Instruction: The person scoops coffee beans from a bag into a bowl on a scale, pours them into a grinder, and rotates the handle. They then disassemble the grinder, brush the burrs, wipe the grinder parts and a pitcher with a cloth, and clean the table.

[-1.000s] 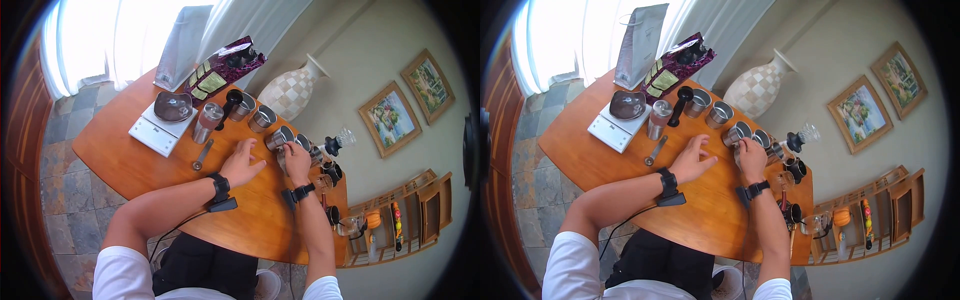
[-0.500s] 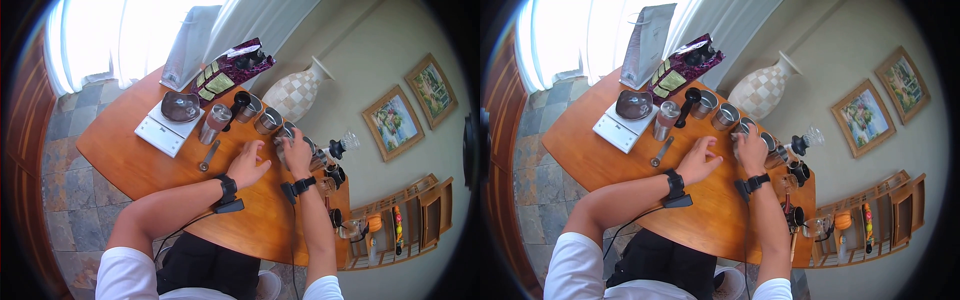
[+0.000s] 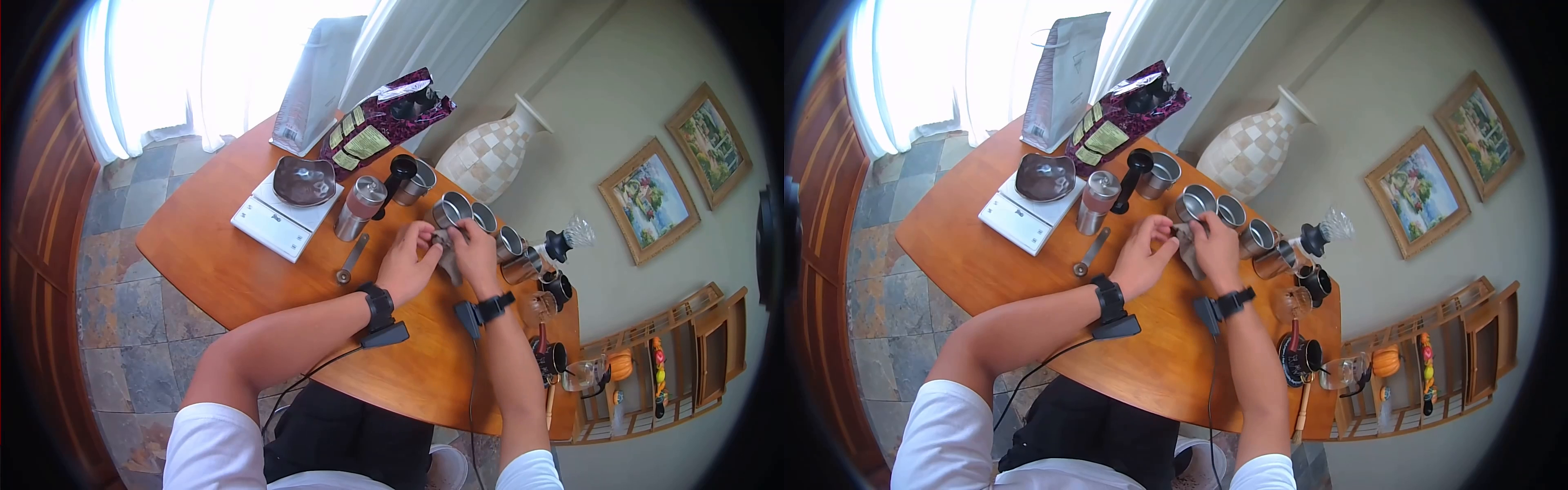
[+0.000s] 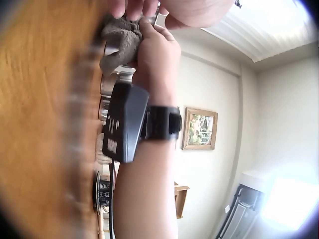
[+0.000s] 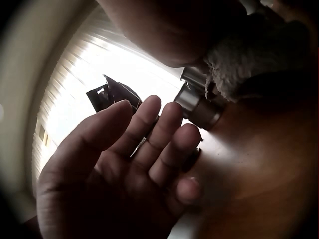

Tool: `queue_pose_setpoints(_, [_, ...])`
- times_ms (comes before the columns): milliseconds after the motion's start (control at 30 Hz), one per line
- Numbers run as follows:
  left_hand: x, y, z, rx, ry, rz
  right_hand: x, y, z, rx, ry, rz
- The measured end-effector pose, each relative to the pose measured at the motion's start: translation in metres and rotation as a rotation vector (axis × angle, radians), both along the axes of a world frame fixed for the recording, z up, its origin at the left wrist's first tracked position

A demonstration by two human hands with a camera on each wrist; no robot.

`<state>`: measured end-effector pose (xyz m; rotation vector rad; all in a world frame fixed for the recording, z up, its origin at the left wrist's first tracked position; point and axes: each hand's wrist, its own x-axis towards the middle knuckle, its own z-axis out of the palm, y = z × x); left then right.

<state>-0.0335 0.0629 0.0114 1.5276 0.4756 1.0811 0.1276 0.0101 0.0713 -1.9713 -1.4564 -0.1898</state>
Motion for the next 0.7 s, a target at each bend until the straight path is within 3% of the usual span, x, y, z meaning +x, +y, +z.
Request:
queue_pose_setpoints(67, [-0.003,-0.002,0.008,0.142,-0.005,0.265,0.005,-0.028,0.002,-0.030,0.059,0.034])
queue_pose_setpoints(133, [0.001,-0.001,0.005,0.128,-0.029,0.206,0.021,-0.058,-0.005,-0.029,0.519,0.317])
queue_pose_setpoints(200, [-0.001,0.000,0.011,0.118,-0.056,0.143,0.025,-0.086,-0.010,-0.050,0.609,0.361])
queue_pose_setpoints(267, [-0.018,0.001,0.027,-0.070,0.040,-0.492,0.023,-0.104,-0.008,-0.068,0.702,0.403])
queue_pose_setpoints(367, [-0.022,-0.001,0.027,0.043,0.149,-0.580,0.010,-0.123,0.003,-0.211,0.577,0.458])
queue_pose_setpoints(400, [-0.023,-0.001,0.028,0.091,0.204,-0.638,0.005,-0.126,0.005,-0.203,0.583,0.452])
queue_pose_setpoints(500, [-0.020,0.000,0.027,0.273,0.189,-0.518,-0.003,-0.134,0.006,-0.199,0.397,0.455])
queue_pose_setpoints(567, [-0.018,0.002,0.026,0.371,0.179,-0.435,-0.003,-0.139,0.000,0.013,0.800,0.291])
queue_pose_setpoints(600, [-0.017,0.002,0.024,0.397,0.172,-0.350,0.003,-0.138,-0.007,0.024,0.811,0.289])
queue_pose_setpoints(667, [-0.016,-0.001,0.023,0.429,0.178,-0.280,0.024,-0.131,-0.029,0.423,0.997,0.049])
queue_pose_setpoints(700, [-0.016,-0.005,0.026,0.133,0.124,-0.433,0.027,-0.133,-0.028,0.488,1.128,0.020])
